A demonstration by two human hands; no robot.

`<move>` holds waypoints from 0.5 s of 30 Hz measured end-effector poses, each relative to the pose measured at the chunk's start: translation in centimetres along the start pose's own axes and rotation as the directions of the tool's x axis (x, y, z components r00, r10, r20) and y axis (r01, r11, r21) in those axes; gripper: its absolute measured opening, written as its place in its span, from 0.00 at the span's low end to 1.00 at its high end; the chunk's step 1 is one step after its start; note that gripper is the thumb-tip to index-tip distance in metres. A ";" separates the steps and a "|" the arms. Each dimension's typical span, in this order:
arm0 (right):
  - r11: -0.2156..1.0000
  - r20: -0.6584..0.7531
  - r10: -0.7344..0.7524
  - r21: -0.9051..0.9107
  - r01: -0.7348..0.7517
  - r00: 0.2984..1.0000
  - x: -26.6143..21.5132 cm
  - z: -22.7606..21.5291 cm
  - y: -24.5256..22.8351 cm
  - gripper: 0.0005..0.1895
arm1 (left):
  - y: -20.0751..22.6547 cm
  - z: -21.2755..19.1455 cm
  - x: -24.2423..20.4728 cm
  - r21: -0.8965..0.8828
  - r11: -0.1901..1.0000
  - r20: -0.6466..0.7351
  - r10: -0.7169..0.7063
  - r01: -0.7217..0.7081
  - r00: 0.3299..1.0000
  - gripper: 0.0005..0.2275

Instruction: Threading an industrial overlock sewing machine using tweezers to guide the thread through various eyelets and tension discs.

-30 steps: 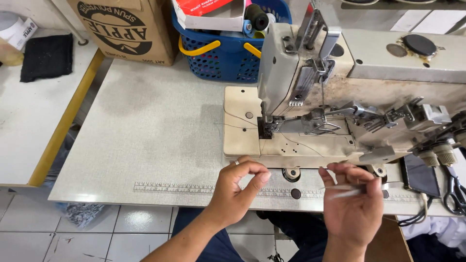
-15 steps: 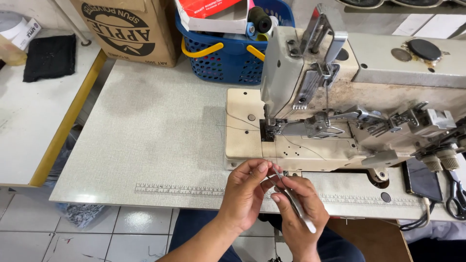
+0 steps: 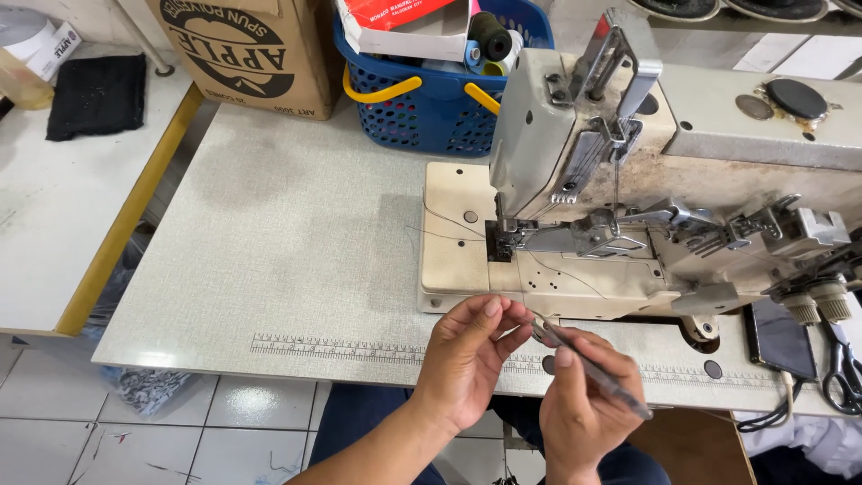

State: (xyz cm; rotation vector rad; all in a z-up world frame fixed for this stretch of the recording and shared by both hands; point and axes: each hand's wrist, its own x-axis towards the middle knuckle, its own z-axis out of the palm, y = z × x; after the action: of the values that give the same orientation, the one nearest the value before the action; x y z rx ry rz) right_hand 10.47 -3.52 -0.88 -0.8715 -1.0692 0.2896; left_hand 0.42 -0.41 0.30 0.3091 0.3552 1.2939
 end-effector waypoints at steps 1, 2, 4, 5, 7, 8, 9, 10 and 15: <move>0.993 -0.078 0.055 0.108 -0.047 0.995 0.1 0.2 0.0 0.07 | 0.0 0.1 0.0 -0.038 0.999 0.007 -0.014 0.015 1.000 0.04; 0.993 -0.078 0.054 0.109 -0.046 0.995 0.1 0.6 0.2 0.07 | 0.0 0.3 0.0 -0.037 0.999 0.007 -0.013 0.014 1.000 0.04; 0.975 -0.100 0.073 0.216 -0.049 0.992 0.2 1.2 0.6 0.09 | 0.0 0.5 -0.1 -0.121 0.991 0.000 -0.051 0.051 0.999 0.04; 0.975 -0.100 0.072 0.217 -0.049 0.992 0.2 1.5 0.5 0.09 | -0.2 0.6 -0.1 -0.121 0.991 0.001 -0.050 0.050 0.999 0.04; 0.951 -0.093 0.153 0.285 -0.121 0.984 0.1 2.1 0.5 0.09 | -0.4 0.6 -0.1 -0.190 0.981 0.001 -0.042 0.042 0.999 0.02; 0.950 -0.090 0.152 0.288 -0.121 0.984 0.0 2.2 0.7 0.09 | -0.3 0.6 -0.1 -0.190 0.981 0.001 -0.039 0.038 0.999 0.02; 0.950 -0.092 0.166 0.281 -0.134 0.982 -0.1 2.2 0.9 0.09 | -0.2 0.7 -0.1 -0.171 0.985 0.010 -0.036 0.037 0.999 0.02; 0.950 -0.094 0.180 0.275 -0.148 0.979 -0.2 2.2 1.1 0.09 | -0.1 0.7 -0.1 -0.153 0.988 0.018 -0.033 0.035 0.999 0.02; 0.946 -0.055 0.177 0.284 -0.155 0.983 0.0 2.3 1.1 0.08 | 0.0 0.5 -0.2 -0.149 0.988 0.008 -0.050 0.050 0.999 0.01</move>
State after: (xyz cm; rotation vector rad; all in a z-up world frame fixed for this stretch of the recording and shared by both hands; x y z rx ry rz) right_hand 8.69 -1.72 -1.27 -0.7127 -0.8565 0.5300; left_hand 0.64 -0.61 0.77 0.1753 0.2591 1.2626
